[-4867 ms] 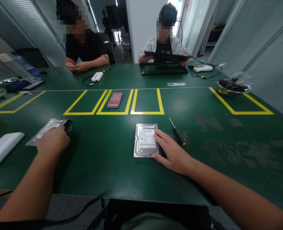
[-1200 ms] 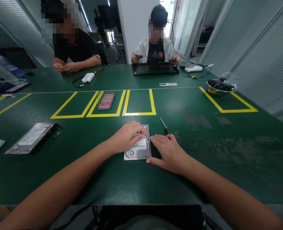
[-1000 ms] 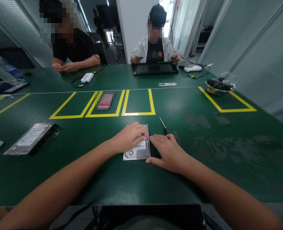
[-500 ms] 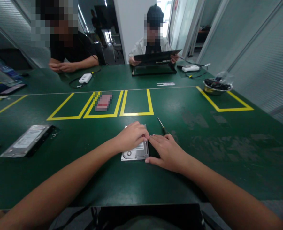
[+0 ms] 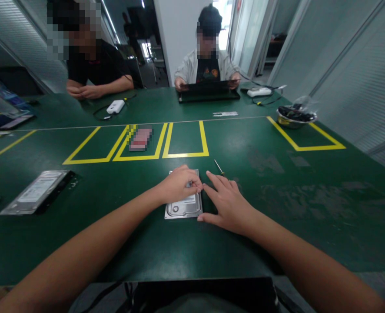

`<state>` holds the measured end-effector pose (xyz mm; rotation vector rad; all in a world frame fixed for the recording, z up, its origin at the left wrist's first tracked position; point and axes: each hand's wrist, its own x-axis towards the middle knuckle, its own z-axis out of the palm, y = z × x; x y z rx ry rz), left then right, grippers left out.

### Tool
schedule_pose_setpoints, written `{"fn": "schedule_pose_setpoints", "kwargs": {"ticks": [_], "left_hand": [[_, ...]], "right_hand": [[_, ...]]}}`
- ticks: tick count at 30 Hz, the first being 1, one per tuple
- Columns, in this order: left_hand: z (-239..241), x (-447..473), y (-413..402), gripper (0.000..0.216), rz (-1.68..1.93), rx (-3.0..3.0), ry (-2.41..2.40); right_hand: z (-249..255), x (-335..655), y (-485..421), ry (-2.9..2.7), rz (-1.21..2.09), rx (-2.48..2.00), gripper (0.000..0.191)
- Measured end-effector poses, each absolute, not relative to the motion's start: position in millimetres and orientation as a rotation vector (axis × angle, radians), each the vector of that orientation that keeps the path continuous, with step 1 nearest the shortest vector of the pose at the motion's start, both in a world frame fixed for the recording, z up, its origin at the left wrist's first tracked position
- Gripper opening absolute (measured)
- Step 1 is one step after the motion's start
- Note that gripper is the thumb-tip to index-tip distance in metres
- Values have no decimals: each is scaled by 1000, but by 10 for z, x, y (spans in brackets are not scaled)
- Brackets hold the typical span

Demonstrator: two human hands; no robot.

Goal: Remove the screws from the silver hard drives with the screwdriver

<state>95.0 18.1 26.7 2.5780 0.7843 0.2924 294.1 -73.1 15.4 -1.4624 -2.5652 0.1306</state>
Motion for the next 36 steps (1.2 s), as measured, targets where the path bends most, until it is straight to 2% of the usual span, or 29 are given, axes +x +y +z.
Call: {"fn": "schedule_pose_setpoints", "kwargs": {"ticks": [24, 36], "left_hand": [[336, 979, 186, 12, 156, 2621, 827], [391, 995, 121, 18, 72, 2903, 762]], "right_hand": [[140, 2949, -731, -2578, 117, -1472, 77], [123, 2952, -725, -2578, 129, -1470, 78]]}}
